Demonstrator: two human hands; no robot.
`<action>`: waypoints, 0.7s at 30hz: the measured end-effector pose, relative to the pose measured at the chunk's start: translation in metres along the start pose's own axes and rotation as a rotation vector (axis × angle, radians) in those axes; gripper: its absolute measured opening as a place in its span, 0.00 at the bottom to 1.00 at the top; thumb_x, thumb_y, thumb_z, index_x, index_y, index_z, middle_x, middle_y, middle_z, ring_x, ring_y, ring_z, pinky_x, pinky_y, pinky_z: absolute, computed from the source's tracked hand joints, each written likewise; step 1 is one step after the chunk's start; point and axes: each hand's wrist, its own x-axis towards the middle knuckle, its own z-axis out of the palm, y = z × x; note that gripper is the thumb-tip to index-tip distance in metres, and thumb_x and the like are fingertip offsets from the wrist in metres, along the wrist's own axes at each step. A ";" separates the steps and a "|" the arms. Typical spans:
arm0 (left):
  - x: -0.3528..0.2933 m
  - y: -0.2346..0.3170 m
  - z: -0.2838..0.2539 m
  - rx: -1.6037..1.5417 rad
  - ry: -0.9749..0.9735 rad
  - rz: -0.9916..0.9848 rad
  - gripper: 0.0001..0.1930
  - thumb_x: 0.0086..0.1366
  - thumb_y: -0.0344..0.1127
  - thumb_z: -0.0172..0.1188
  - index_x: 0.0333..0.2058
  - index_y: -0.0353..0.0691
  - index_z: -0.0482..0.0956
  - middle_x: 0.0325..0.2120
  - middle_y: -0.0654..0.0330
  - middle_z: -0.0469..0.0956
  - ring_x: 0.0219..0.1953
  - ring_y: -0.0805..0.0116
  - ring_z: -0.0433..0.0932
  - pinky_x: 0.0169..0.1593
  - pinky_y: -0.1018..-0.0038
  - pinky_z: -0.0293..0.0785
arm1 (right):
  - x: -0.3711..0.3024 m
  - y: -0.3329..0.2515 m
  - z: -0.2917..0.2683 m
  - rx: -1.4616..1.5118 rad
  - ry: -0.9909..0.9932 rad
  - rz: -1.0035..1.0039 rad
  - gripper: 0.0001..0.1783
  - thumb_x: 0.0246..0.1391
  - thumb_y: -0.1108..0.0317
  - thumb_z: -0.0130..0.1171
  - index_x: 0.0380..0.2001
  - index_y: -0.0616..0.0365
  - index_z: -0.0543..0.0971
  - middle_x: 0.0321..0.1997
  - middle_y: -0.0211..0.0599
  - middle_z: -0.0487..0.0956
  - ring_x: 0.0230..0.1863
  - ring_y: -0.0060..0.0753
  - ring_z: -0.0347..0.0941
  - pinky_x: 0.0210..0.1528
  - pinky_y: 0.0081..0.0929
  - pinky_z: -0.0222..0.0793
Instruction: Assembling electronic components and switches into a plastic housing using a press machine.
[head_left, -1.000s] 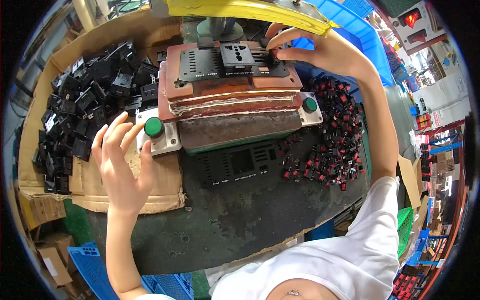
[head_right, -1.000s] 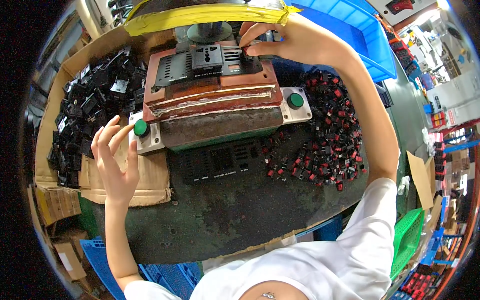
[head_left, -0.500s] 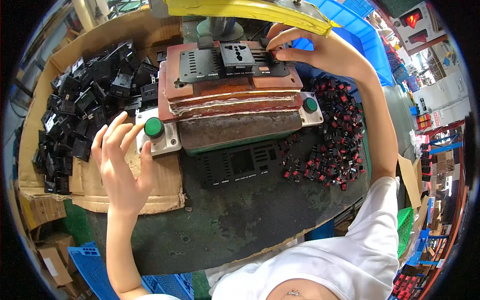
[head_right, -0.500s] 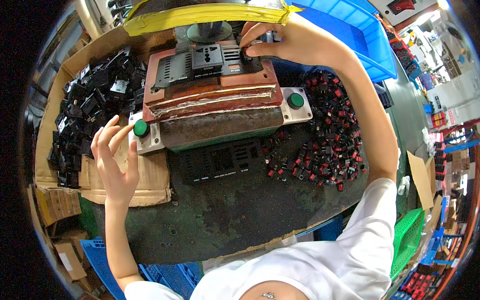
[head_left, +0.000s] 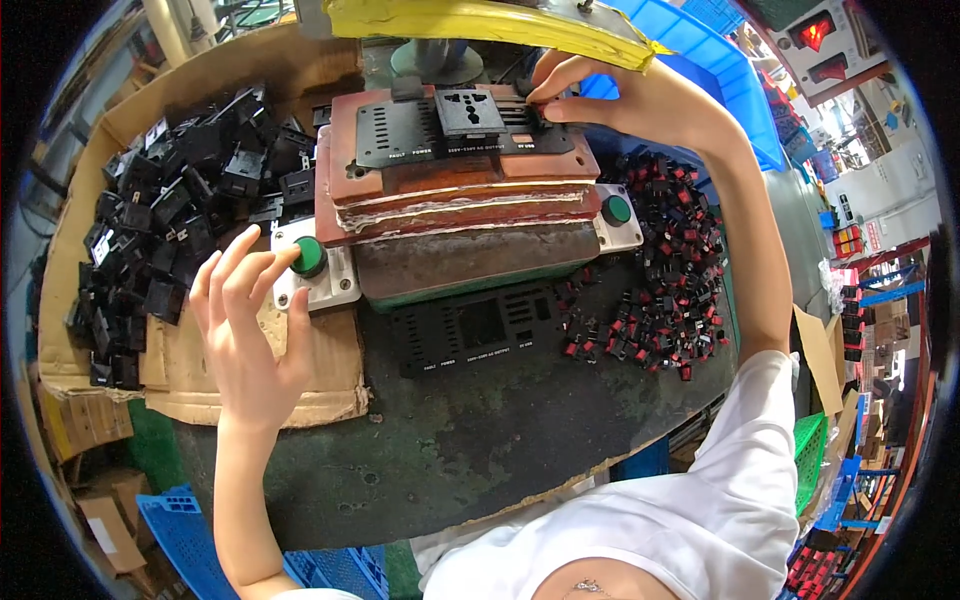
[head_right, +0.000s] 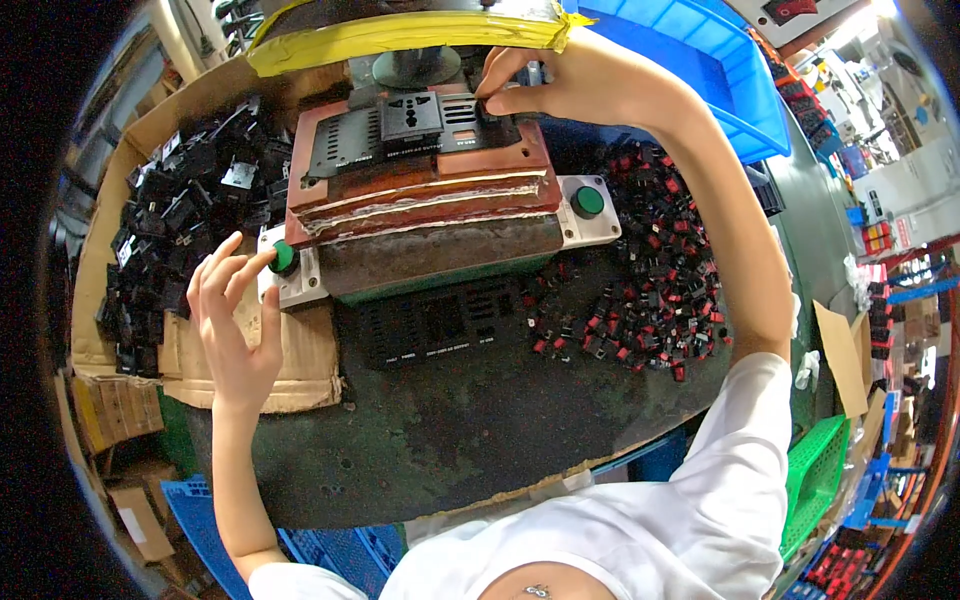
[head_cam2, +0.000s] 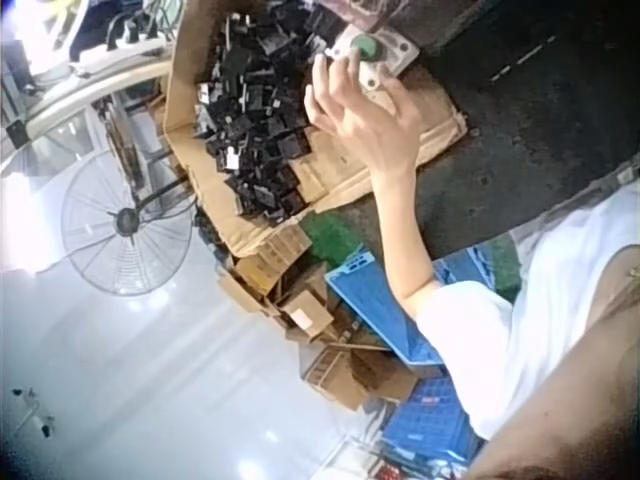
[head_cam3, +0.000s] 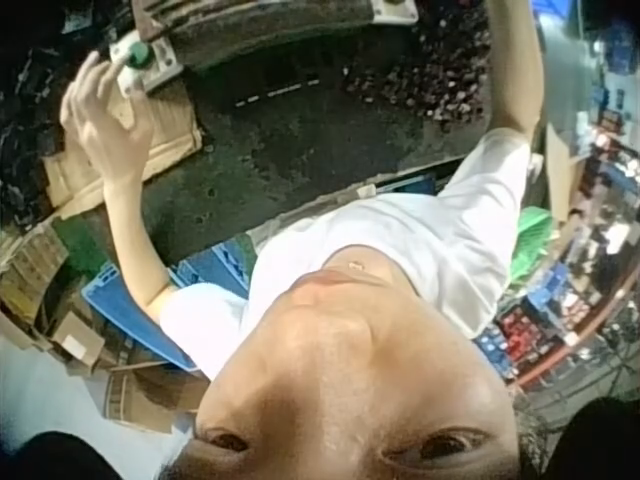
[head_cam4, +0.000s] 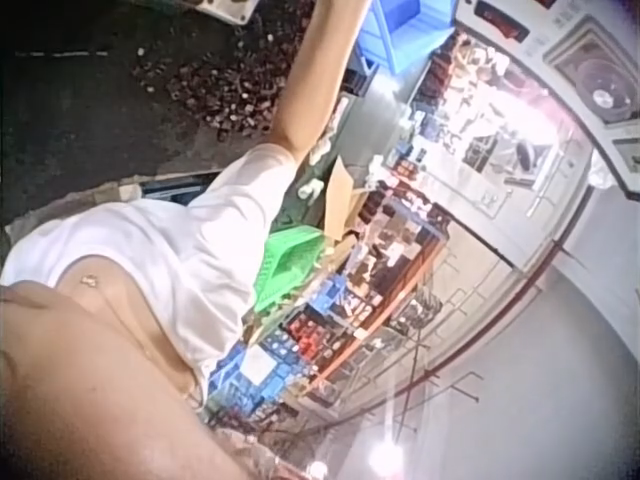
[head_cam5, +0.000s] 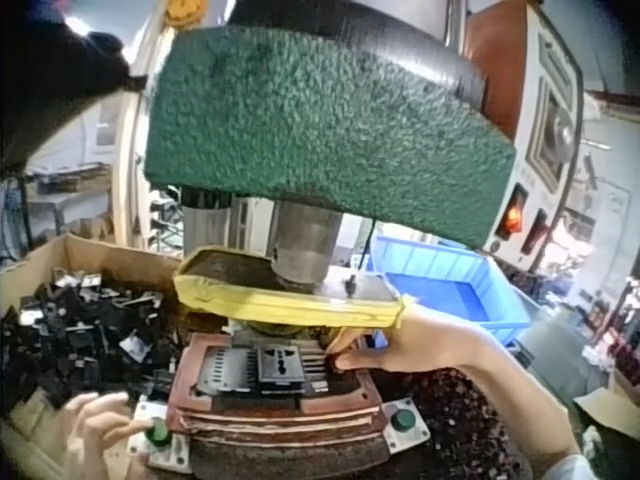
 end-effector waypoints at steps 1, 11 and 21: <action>0.000 0.000 0.000 0.001 0.001 0.001 0.18 0.58 0.25 0.56 0.48 0.37 0.67 0.50 0.52 0.70 0.57 0.57 0.61 0.58 0.64 0.56 | -0.001 -0.001 0.001 -0.001 0.001 0.000 0.10 0.47 0.66 0.64 0.35 0.54 0.81 0.40 0.30 0.77 0.41 0.29 0.73 0.45 0.25 0.68; 0.000 0.003 0.012 -0.059 0.076 -0.054 0.19 0.53 0.24 0.58 0.45 0.36 0.67 0.46 0.55 0.73 0.52 0.55 0.67 0.58 0.61 0.54 | -0.053 -0.016 -0.024 -0.299 -0.213 0.268 0.04 0.39 0.73 0.61 0.24 0.59 0.81 0.21 0.36 0.74 0.24 0.38 0.70 0.28 0.31 0.65; 0.006 0.006 0.012 -0.059 0.015 -0.018 0.15 0.54 0.24 0.56 0.41 0.37 0.66 0.37 0.57 0.78 0.52 0.58 0.71 0.60 0.57 0.51 | -0.074 -0.022 0.003 -0.195 -0.397 0.295 0.03 0.39 0.75 0.57 0.20 0.63 0.77 0.19 0.39 0.73 0.24 0.40 0.74 0.26 0.32 0.66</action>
